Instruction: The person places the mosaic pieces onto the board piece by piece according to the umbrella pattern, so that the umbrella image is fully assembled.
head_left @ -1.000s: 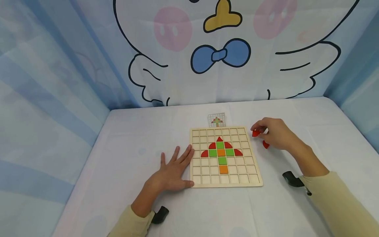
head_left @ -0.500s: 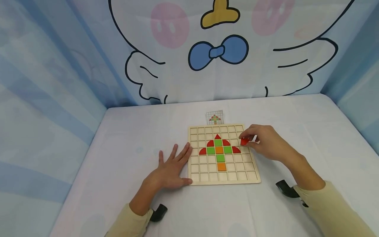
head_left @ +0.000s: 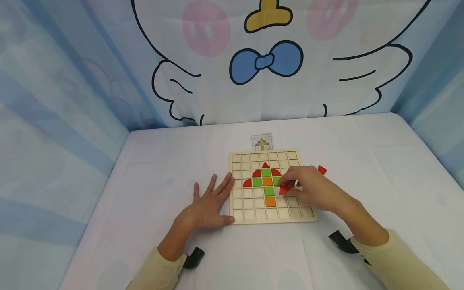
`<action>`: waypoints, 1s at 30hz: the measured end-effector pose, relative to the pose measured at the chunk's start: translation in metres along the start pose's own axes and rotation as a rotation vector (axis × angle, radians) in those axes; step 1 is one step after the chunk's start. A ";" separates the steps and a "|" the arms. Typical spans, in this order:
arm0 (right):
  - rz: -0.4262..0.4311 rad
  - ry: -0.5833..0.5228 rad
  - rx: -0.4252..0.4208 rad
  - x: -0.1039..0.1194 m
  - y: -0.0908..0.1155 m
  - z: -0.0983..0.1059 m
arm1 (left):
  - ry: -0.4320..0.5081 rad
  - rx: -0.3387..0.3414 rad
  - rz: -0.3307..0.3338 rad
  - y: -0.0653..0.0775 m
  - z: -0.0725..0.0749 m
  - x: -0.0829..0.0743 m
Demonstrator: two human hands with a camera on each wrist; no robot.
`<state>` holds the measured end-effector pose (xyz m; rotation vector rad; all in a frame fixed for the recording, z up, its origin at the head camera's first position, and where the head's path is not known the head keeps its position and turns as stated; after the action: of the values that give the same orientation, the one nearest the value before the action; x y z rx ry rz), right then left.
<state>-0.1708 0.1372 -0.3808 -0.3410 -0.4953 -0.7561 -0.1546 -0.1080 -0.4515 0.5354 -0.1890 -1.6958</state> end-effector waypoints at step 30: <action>0.144 -0.049 0.137 0.025 -0.008 -0.038 | 0.008 0.005 -0.005 -0.002 0.000 0.001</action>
<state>-0.1501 0.0999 -0.3980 -0.2650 -0.5591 -0.5721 -0.1564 -0.1091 -0.4524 0.5468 -0.1859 -1.6979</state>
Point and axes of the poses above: each hand's wrist, its own y-axis away from the middle knuckle, its own z-axis out of the back of the hand, x = y × z, the point moved 7 cm from there along -y, towards the middle knuckle, and after that the axes turned 12 degrees about z, right-handed, at the moved point
